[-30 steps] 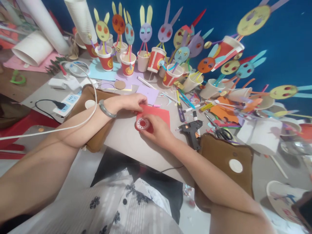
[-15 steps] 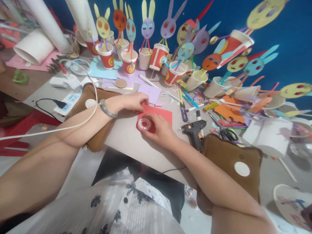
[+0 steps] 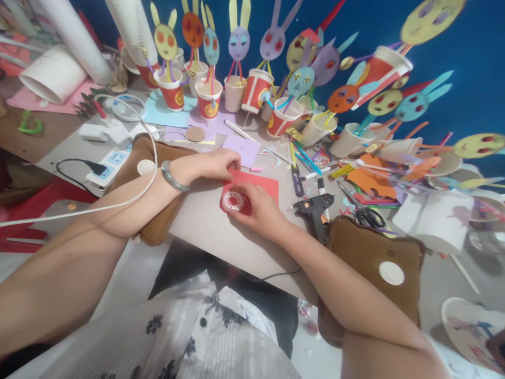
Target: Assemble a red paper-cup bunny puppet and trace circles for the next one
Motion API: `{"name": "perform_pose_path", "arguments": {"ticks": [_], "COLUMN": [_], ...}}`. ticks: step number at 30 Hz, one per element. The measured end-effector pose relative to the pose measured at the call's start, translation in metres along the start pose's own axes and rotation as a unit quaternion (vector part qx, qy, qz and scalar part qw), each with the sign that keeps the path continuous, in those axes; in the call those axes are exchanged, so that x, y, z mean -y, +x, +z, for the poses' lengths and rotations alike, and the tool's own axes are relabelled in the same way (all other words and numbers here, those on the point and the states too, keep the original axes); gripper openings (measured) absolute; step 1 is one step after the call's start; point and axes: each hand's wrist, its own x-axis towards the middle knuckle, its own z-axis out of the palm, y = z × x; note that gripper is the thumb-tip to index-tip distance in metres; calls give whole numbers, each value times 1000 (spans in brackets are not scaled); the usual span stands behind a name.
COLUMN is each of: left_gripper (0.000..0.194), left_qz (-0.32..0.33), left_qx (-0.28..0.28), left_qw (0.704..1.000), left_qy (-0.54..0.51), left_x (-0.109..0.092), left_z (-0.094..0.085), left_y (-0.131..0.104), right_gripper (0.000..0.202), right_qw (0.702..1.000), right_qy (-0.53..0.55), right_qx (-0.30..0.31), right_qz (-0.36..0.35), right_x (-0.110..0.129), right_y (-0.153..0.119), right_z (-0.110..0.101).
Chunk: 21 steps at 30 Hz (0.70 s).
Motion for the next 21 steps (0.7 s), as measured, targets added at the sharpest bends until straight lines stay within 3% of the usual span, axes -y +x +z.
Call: {"name": "perform_pose_path", "arguments": {"ticks": [5,12,21], "left_gripper": [35,15,17], "left_qz": [83,143,129], "left_qx": [-75,87,120], "left_qw": [994,983,983], "left_qy": [18,-71,-60], "left_x": [6,5,6], "left_z": [2,-3,1], "left_y": [5,0,1], "right_gripper": [55,60,70], "right_qw": [1000,997,996], "right_qy": [28,78,90], "right_qx": [4,6,16], "right_qz": [6,10,16], "right_x": [-3,-1,3], "right_y": [0,2,3], "right_z": [-1,-1,-2]}}
